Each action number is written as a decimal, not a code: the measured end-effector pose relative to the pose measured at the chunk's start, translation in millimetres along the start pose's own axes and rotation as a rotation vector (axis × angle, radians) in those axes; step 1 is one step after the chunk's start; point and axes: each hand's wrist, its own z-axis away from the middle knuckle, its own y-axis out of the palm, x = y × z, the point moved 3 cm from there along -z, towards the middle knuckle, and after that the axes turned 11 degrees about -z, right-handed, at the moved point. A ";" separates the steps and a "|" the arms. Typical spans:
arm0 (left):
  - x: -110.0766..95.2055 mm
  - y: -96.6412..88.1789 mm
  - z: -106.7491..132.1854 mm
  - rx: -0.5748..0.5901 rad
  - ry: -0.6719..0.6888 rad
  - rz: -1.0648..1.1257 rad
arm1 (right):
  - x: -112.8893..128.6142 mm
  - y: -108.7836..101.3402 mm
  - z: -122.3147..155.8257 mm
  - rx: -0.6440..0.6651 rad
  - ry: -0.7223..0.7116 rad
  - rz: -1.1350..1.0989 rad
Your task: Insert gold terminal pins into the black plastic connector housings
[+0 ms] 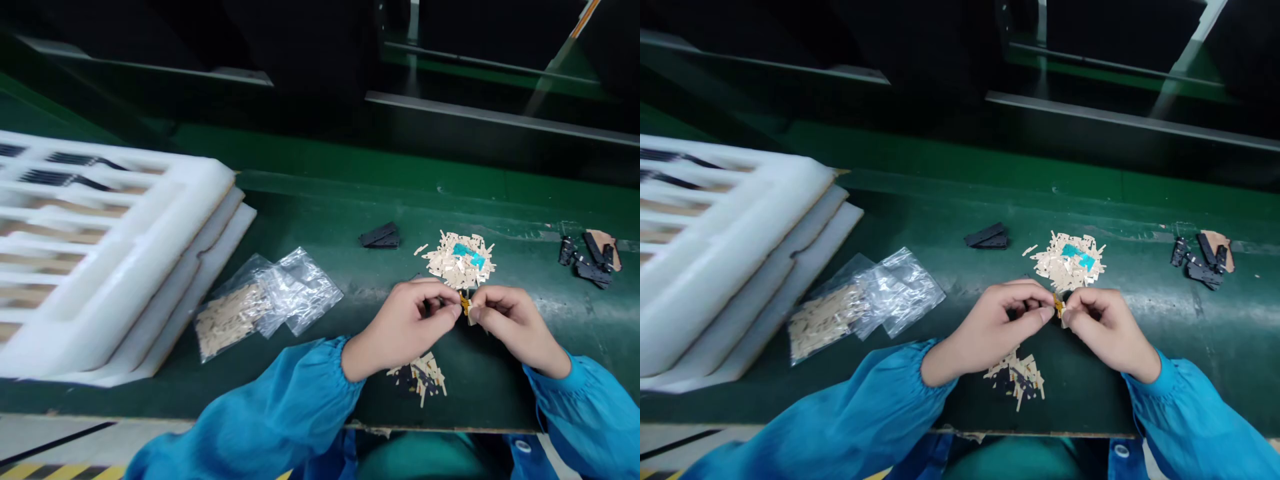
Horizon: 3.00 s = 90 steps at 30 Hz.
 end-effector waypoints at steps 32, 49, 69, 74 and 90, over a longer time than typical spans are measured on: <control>-6.4 -17.4 0.0 -0.084 0.051 0.017 | -4.4 -4.5 -3.2 -0.209 -0.097 0.680; -3.7 -19.1 -6.7 0.141 -0.201 0.101 | -12.6 9.9 -3.4 0.184 0.216 -0.520; 4.0 -3.4 -8.3 0.316 -0.211 0.342 | -10.0 18.7 2.6 0.014 0.193 -0.573; 5.0 -5.3 -4.1 0.204 -0.229 0.341 | -6.9 16.3 1.0 -0.109 0.075 -0.489; -4.2 -16.1 0.2 0.132 -0.175 0.166 | -3.0 12.4 3.6 -0.265 0.003 -0.345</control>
